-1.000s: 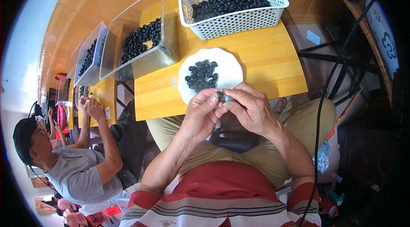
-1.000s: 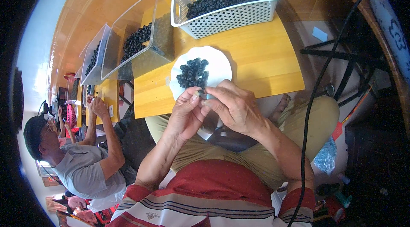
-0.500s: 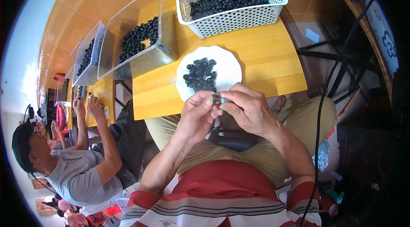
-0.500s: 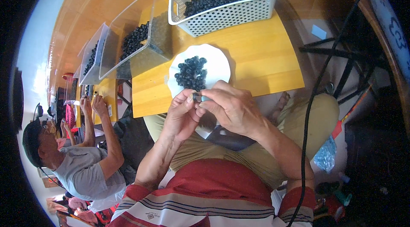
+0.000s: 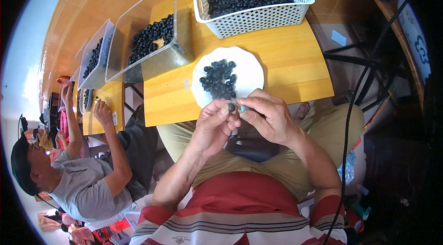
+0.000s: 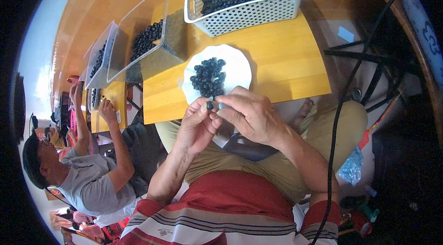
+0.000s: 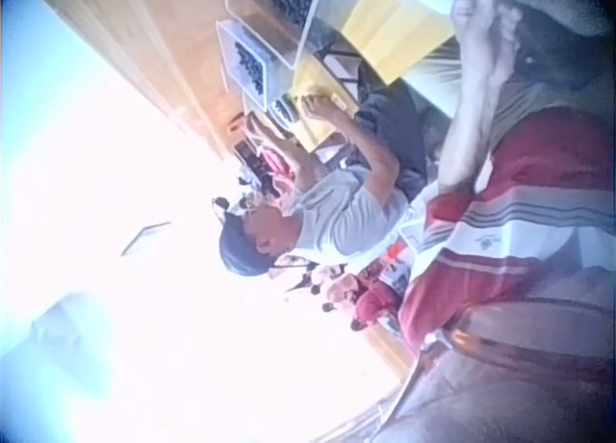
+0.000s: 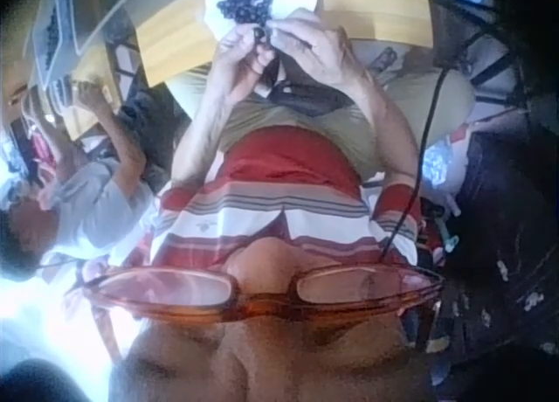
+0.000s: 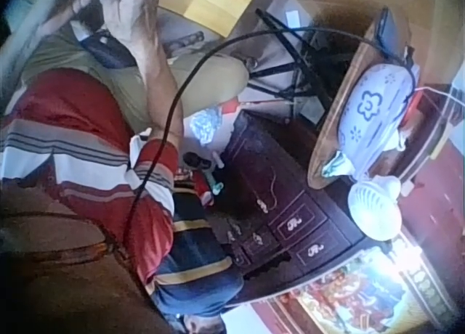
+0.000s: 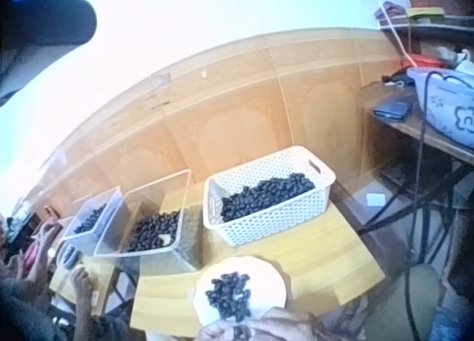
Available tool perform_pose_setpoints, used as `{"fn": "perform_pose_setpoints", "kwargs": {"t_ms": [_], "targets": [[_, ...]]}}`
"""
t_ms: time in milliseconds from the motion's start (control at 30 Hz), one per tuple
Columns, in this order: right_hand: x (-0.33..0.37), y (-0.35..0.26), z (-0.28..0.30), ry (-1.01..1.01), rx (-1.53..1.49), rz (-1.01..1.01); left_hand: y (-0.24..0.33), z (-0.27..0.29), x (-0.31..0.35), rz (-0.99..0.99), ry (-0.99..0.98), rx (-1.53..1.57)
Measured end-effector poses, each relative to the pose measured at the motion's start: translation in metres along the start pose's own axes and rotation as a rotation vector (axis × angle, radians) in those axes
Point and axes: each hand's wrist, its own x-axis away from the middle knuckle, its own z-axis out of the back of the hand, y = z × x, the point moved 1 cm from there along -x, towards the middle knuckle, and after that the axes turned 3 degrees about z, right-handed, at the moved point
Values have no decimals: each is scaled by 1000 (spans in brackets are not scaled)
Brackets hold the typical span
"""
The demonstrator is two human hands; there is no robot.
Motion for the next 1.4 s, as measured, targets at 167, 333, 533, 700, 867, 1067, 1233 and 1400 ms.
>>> {"fn": "perform_pose_setpoints", "kwargs": {"t_ms": [167, 333, 533, 700, 867, 1067, 1233, 1400], "targets": [[2, -1, -2, -2, 45, 37, -2, 1, 0, 23, 15, -6], [2, -3, -1, -2, 83, 24, -3, 1, 1, 23, 31, 4], [0, -2, 2, 15, 86, 11, -6, 2, 1, 26, -14, 13], [2, -4, -1, 9, 96, 22, -5, 1, 2, 31, 7, 23], [2, -6, -3, 11, 160, 54, -7, 2, 2, 37, 13, 12], [2, -7, -2, 0, 324, 108, -9, 1, 2, 47, 43, 12], [4, -9, -2, -60, 447, 74, -13, 2, 3, 61, 47, 16], [6, -7, -1, -105, 512, 70, -14, -3, 5, 54, 72, 21]]}}
